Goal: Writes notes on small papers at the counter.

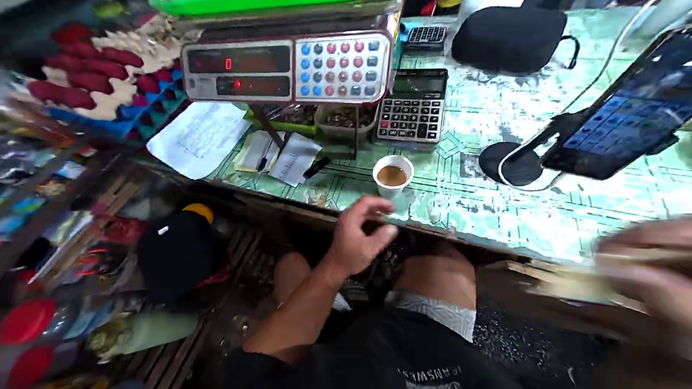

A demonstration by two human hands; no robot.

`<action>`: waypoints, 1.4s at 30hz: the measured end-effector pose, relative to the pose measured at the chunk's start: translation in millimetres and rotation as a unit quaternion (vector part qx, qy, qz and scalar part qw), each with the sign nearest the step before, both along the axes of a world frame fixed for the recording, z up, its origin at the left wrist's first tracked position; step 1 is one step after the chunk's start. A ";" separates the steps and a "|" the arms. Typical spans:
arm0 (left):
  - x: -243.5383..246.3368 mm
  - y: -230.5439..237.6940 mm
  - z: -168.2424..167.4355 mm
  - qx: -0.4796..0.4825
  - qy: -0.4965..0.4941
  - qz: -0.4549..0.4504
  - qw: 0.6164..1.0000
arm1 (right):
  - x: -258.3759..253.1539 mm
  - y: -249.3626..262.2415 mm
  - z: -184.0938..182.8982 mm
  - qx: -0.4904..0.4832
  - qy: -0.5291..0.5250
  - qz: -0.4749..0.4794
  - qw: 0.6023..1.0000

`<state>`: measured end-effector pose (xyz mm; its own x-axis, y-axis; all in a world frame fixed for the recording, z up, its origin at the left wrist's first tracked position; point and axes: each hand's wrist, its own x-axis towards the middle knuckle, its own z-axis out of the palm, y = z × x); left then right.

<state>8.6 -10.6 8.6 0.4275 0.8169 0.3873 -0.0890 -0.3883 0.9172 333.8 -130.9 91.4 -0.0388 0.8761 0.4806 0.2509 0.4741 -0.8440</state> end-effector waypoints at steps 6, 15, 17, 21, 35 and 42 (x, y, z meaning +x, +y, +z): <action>-21.6 -14.9 7.2 -0.066 0.100 -0.024 0.993 | -170.3 68.4 -98.4 -0.044 0.016 -0.004 0.999; -198.3 55.8 -5.8 -0.146 0.139 0.282 0.938 | -321.7 177.7 -69.3 -0.122 -0.084 0.145 0.978; -235.8 88.3 -6.6 -0.149 0.205 0.327 0.910 | -355.6 225.3 -71.4 -0.102 -0.198 0.104 0.969; -272.6 148.7 0.0 -0.092 0.380 0.360 0.847 | -420.8 293.5 -76.2 -0.089 -0.406 0.056 0.908; -246.7 215.9 0.5 -0.090 0.601 0.351 0.712 | -409.0 322.7 -92.1 0.066 -0.471 0.054 0.878; -266.3 195.9 19.5 -0.098 0.263 0.382 0.880 | -404.0 206.6 -38.3 0.173 -0.278 0.058 0.943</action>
<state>-257.7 185.3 28.1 -0.1985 0.9728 0.1190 0.5864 0.0205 0.8098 -70.2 75.6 53.1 -0.4562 0.6441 0.6140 0.5382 0.7492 -0.3860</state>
